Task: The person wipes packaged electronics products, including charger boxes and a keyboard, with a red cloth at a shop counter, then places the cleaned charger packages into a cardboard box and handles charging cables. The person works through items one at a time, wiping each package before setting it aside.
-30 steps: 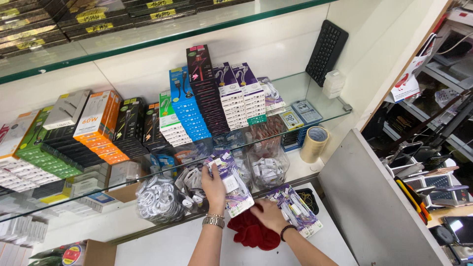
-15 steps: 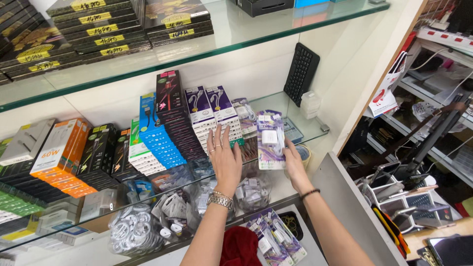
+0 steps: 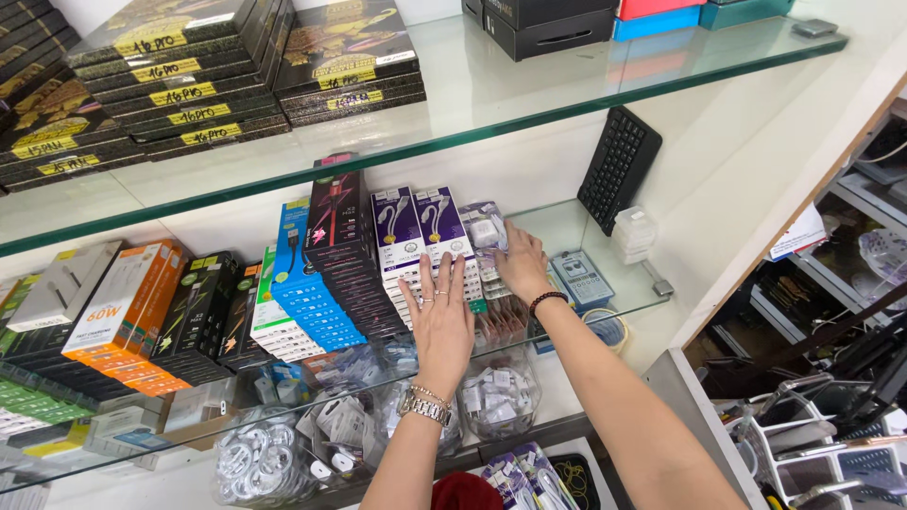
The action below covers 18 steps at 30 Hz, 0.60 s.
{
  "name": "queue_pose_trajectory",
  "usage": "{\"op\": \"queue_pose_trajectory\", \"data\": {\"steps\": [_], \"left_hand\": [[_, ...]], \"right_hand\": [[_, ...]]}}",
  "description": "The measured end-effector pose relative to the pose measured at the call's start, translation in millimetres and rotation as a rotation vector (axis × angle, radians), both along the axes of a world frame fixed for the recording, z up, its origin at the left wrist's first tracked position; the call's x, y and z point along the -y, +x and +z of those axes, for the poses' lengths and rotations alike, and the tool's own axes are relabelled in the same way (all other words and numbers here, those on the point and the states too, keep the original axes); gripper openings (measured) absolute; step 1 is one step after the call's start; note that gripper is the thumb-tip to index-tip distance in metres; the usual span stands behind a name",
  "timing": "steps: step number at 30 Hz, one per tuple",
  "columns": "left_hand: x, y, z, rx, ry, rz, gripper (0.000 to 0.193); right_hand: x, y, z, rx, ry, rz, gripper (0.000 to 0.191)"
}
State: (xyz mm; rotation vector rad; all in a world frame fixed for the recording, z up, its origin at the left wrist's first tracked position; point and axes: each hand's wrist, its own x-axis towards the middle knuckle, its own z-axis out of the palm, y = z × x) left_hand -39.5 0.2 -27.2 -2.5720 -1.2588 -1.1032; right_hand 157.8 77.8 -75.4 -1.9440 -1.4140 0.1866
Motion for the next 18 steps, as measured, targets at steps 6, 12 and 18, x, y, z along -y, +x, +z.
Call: {"op": "queue_pose_trajectory", "data": {"steps": [6, 12, 18], "left_hand": [[0.2, -4.8, 3.2, -0.035, 0.002, -0.035, 0.081], [46.3, -29.8, -39.1, 0.193, -0.065, -0.173, 0.042], [103.3, -74.3, -154.6, -0.010, -0.884, -0.041, 0.023]], "right_hand": [[35.1, -6.8, -13.3, -0.028, 0.469, 0.024, 0.062], [121.1, -40.9, -66.8, -0.745, 0.513, -0.075, 0.034], [217.2, -65.8, -144.8, -0.935, -0.002, 0.038, 0.042]]}}
